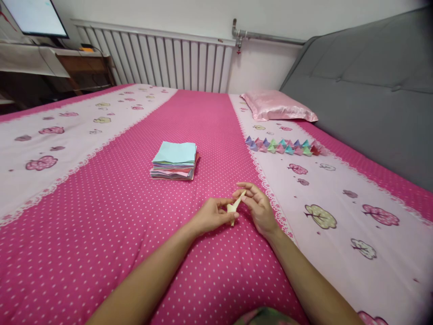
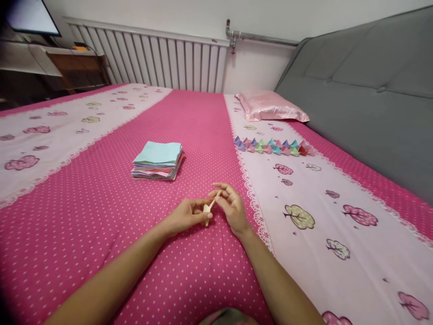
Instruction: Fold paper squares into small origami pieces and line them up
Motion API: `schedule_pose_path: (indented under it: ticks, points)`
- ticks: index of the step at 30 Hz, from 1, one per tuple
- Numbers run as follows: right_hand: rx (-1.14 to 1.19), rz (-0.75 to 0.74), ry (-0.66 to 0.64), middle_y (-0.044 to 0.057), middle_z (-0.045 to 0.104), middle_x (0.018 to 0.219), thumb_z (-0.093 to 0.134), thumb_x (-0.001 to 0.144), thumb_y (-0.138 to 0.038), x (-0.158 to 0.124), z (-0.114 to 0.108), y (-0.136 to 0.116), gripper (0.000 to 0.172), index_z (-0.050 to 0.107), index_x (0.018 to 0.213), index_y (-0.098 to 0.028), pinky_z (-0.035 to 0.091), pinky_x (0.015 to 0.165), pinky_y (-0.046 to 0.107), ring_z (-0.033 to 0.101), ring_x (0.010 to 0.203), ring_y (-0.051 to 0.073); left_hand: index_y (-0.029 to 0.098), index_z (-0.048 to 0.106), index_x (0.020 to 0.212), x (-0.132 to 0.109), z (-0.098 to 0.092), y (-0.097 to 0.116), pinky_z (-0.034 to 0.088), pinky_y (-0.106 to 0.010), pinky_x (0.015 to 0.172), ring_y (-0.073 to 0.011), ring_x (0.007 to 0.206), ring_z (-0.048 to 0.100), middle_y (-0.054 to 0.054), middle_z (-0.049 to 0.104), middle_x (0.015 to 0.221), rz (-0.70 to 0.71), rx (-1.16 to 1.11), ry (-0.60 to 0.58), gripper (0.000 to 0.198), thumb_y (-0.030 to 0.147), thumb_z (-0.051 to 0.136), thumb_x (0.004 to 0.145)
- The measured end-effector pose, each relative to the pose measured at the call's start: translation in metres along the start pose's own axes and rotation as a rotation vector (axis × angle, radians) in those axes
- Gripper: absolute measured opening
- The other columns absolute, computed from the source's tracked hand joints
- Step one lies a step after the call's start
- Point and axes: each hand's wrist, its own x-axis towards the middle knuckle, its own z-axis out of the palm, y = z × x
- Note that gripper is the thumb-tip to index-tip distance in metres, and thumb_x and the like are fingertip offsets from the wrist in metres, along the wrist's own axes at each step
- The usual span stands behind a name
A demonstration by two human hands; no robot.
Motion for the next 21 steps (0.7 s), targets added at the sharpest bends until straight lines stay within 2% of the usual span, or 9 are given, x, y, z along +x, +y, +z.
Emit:
schedule_pose_path:
  ticks: [6, 14, 21]
  points:
    - [-0.035, -0.002, 0.009, 0.003, 0.063, 0.087, 0.053, 0.079, -0.022, 0.0002, -0.0004, 0.0004, 0.025, 0.056, 0.104, -0.021, 0.046, 0.077, 0.031, 0.058, 0.08, 0.015, 0.004, 0.059, 0.104, -0.0002, 0.0008, 0.0008, 0.039, -0.022, 0.054, -0.0095, 0.054, 0.051, -0.003, 0.056, 0.065, -0.001, -0.008, 0.004, 0.052, 0.04, 0.068, 0.067]
    - [-0.058, 0.014, 0.012, 0.004, 0.065, 0.091, 0.052, 0.08, -0.027, 0.0008, -0.001, 0.0024, 0.023, 0.062, 0.1, -0.021, 0.046, 0.082, 0.034, 0.059, 0.09, 0.018, 0.007, 0.062, 0.092, -0.0014, 0.0013, 0.004, 0.038, -0.021, 0.054, -0.0096, 0.055, 0.051, -0.002, 0.056, 0.064, 0.019, 0.009, -0.002, 0.043, 0.041, 0.067, 0.067]
    - [-0.053, 0.019, 0.029, 0.004, 0.065, 0.092, 0.05, 0.08, -0.025, 0.0006, -0.0001, 0.0019, 0.021, 0.063, 0.095, -0.021, 0.046, 0.081, 0.034, 0.06, 0.089, 0.018, 0.007, 0.063, 0.095, -0.0009, 0.0016, 0.0025, 0.038, -0.022, 0.053, -0.0098, 0.054, 0.051, -0.002, 0.057, 0.063, 0.014, 0.03, 0.017, 0.044, 0.04, 0.066, 0.067]
